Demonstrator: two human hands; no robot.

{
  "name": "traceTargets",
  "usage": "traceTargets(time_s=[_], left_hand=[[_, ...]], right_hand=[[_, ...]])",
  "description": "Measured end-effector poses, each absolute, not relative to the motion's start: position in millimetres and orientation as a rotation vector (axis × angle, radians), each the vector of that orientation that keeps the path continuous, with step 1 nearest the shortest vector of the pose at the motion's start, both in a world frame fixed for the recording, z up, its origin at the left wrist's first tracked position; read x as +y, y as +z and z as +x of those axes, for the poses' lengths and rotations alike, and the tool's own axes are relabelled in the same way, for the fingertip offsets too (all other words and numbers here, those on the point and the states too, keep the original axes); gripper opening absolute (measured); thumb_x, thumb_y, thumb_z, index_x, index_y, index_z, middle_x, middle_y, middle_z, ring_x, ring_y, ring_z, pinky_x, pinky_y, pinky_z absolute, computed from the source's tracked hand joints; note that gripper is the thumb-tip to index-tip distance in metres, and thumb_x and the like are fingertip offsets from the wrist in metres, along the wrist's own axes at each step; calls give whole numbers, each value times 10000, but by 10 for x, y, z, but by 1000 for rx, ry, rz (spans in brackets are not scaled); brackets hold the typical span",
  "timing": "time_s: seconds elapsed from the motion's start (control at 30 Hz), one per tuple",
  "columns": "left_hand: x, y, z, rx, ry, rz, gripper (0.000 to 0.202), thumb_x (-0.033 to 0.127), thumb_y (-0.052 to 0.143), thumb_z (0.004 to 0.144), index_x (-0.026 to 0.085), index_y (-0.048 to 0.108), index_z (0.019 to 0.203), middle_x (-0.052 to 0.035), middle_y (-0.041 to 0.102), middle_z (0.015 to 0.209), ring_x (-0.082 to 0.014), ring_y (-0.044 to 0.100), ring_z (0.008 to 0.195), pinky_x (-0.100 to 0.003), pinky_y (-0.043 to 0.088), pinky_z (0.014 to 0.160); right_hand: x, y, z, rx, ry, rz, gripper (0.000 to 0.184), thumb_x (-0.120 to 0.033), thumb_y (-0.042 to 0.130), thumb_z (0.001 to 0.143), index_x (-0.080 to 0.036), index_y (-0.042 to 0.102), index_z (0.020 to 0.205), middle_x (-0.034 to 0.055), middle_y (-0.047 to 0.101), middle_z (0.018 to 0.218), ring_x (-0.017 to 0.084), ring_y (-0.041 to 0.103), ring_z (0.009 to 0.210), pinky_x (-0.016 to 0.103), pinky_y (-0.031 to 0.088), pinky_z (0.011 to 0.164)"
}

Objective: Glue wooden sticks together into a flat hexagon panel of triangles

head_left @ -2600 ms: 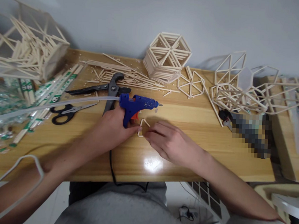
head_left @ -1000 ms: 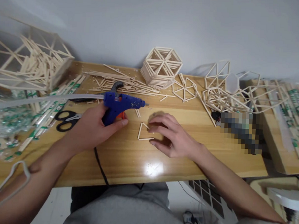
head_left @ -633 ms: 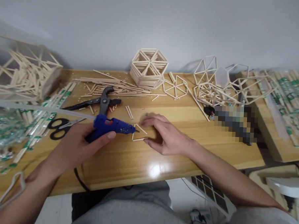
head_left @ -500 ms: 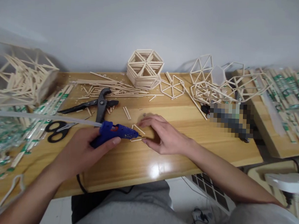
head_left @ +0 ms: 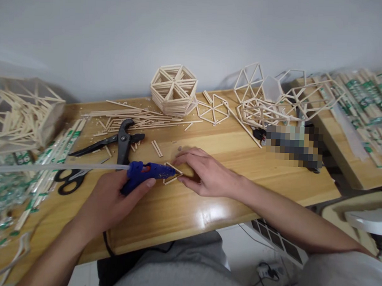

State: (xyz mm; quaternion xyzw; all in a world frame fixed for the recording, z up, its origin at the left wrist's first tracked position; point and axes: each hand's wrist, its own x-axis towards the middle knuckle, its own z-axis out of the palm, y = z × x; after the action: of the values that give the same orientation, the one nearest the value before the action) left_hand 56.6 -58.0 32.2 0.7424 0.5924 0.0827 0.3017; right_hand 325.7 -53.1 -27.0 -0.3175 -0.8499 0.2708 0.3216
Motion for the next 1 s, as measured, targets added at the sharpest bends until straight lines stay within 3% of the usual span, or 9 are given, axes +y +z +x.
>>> traceTargets(time_s=[0.4,1.0], left_hand=[[-548,179,562,1426,394,2102,463,569,591,897,230,598,580,38,543,463,-127,468,420,-256,304,446],[-550,169,557,1454,377,2108,470,578,576,885,239,587,560,31,552,459,-140,490,420,-270,327,456]], right_hand=[[-525,-258,3259,-2222,729,-832,253,-183,655,985,-174,567,1222,151,693,1176,304,656,1138,503,564,1015],[-525,-267,3263,-2212,729,-829,250,-197,660,989,-194,572,1222,140,696,1182,298,659,1156,503,562,1020]])
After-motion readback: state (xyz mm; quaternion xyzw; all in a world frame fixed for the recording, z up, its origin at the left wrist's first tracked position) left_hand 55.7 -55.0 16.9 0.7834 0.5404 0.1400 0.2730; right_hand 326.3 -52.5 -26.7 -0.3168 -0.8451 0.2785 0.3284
